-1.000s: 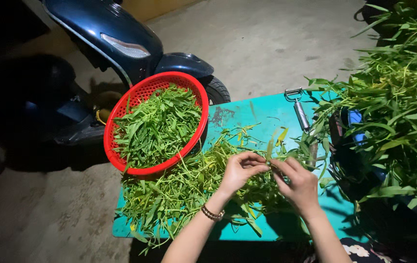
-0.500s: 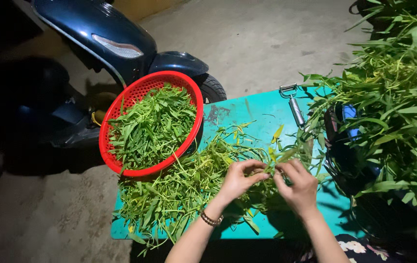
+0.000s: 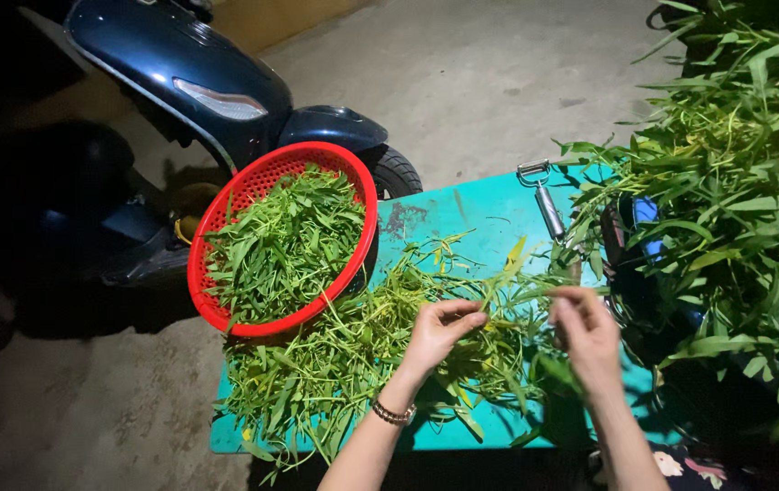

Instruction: The person sits at a low teal table and picks edible leaves and tender tips from stalks of water spinach, placing the picked greens into a red perforated basket while discarding stems and yellowed pieces on the table. They gather and turn the pile of stalks to reach unprocessed portions.

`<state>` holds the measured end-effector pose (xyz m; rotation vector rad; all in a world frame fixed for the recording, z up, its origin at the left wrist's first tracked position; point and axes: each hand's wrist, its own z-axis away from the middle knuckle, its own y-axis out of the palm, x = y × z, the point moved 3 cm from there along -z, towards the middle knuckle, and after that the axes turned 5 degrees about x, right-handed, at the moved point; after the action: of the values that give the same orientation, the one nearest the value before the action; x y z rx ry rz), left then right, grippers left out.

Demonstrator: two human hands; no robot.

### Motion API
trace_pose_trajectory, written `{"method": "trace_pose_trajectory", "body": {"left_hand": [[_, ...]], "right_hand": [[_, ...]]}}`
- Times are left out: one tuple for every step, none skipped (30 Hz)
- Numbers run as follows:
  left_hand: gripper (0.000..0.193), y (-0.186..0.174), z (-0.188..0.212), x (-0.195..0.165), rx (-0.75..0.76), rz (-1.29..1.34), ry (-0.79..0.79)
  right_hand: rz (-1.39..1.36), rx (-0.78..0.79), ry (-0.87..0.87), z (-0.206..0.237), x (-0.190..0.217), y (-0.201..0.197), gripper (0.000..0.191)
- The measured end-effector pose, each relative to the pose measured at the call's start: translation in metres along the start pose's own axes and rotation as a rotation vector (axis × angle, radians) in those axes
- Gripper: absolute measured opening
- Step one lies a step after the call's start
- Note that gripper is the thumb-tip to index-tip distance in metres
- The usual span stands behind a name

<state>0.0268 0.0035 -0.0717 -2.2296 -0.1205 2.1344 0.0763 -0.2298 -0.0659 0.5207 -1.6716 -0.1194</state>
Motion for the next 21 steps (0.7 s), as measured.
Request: {"method": "trace_pose_trajectory", "body": {"left_hand": [[0.026,0.002,0.002,0.000,0.013,0.024,-0.011],[0.025,0.005,0.006,0.001,0.022,0.018,-0.026],[0.025,0.007,0.009,0.001,0.032,0.013,-0.040],[0.024,0.009,0.012,0.000,0.041,0.009,-0.053],[0.024,0.011,0.014,-0.002,0.048,-0.016,-0.027],[0.024,0.012,0.015,-0.004,0.053,-0.041,-0.001],[0.024,0.013,0.015,-0.006,0.057,-0.066,0.026],[0.024,0.014,0.016,-0.008,0.061,-0.070,0.032],[0.024,0.014,0.017,-0.009,0.065,-0.074,0.038],[0.024,0.014,0.017,-0.010,0.067,-0.079,0.045],[0.023,0.013,0.017,-0.010,0.067,-0.075,0.038],[0.023,0.013,0.018,-0.009,0.066,-0.072,0.032],[0.022,0.012,0.018,-0.007,0.065,-0.069,0.026],[0.022,0.012,0.018,-0.006,0.051,-0.039,0.024],[0.021,0.011,0.017,-0.003,0.037,-0.008,0.022],[0.021,0.011,0.016,0.000,0.023,0.022,0.021],[0.021,0.011,0.015,0.003,0.003,0.008,0.025],[0.021,0.011,0.013,0.006,-0.018,-0.006,0.028],[0.021,0.010,0.012,0.009,-0.038,-0.019,0.031],[0.022,0.008,0.010,0.011,-0.052,-0.001,0.034],[0.023,0.004,0.006,0.012,-0.068,0.016,0.037]], "right_hand": [[0.223,0.005,-0.093,0.004,0.003,0.008,0.015],[0.447,0.010,-0.185,0.008,0.007,0.015,0.017],[0.534,-0.007,-0.215,0.010,0.011,0.018,0.018],[0.621,-0.022,-0.247,0.012,0.015,0.021,0.019],[0.709,-0.037,-0.278,0.013,0.018,0.024,0.021],[0.742,-0.032,-0.311,0.013,0.022,0.026,0.021],[0.773,-0.026,-0.345,0.013,0.024,0.027,0.021],[0.803,-0.020,-0.377,0.013,0.026,0.029,0.021],[0.884,-0.012,-0.369,0.012,0.025,0.030,0.020],[0.964,-0.004,-0.361,0.011,0.023,0.031,0.018],[1.045,0.006,-0.352,0.010,0.019,0.033,0.017],[1.015,-0.003,-0.341,0.010,0.015,0.033,0.015],[0.985,-0.013,-0.330,0.010,0.010,0.033,0.013],[0.956,-0.022,-0.319,0.011,0.005,0.032,0.012],[0.813,-0.013,-0.324,0.010,0.000,0.030,0.012],[0.671,-0.003,-0.329,0.008,-0.004,0.027,0.013],[0.529,0.008,-0.331,0.007,-0.007,0.021,0.013],[0.375,-0.071,-0.191,0.005,-0.012,0.010,0.014],[0.221,-0.148,-0.051,0.002,-0.016,-0.002,0.014],[0.066,-0.223,0.088,0.001,-0.019,-0.014,0.015],[-0.083,-0.249,0.130,0.000,-0.017,-0.029,0.013]]}}
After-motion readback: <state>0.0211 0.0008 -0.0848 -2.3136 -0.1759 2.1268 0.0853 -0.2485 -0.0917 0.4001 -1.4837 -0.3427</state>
